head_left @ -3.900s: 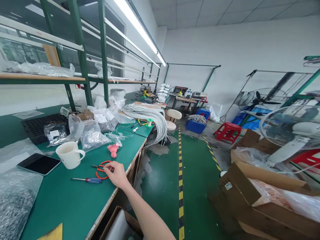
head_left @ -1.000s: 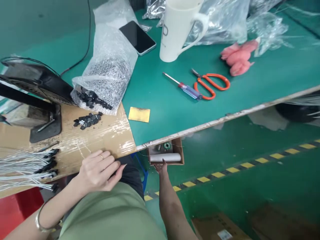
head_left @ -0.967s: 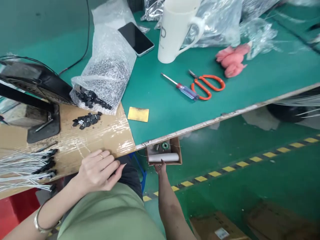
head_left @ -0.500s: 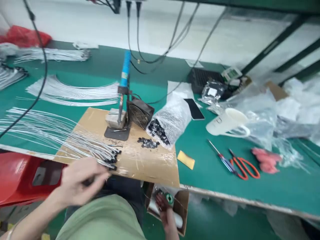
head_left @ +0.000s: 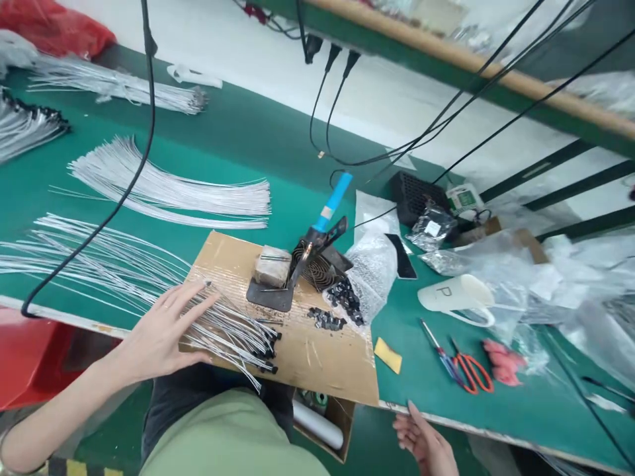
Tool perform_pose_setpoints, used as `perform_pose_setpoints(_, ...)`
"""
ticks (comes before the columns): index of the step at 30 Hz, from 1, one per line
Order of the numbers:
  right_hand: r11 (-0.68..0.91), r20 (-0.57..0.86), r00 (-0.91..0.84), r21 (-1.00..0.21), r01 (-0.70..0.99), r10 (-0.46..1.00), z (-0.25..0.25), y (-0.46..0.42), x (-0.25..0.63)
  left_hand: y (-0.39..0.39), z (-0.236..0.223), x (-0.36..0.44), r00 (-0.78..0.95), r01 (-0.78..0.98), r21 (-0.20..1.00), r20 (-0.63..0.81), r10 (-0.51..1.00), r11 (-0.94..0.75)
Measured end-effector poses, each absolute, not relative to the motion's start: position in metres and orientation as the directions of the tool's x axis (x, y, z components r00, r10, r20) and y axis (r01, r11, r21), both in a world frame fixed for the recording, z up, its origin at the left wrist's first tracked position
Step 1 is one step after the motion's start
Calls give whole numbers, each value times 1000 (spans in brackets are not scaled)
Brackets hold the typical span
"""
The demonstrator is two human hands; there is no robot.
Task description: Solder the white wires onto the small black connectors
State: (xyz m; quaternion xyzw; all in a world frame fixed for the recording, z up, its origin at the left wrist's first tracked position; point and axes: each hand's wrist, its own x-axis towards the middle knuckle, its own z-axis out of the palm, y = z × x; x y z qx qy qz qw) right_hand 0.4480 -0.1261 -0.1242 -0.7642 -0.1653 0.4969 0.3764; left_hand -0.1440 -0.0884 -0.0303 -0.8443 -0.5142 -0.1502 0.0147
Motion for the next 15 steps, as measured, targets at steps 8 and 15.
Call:
perform_pose_setpoints(8, -806, -741, 492, -578, -124, 456, -62, -187, 406, -86, -6, -182, 398, 831, 376, 114, 910, -410)
perform_pose_setpoints(15, -897, -832, 527, -355, -262, 175, -4, -359, 302, -39, -8, -168, 540, 714, 523, 13, 842, -465)
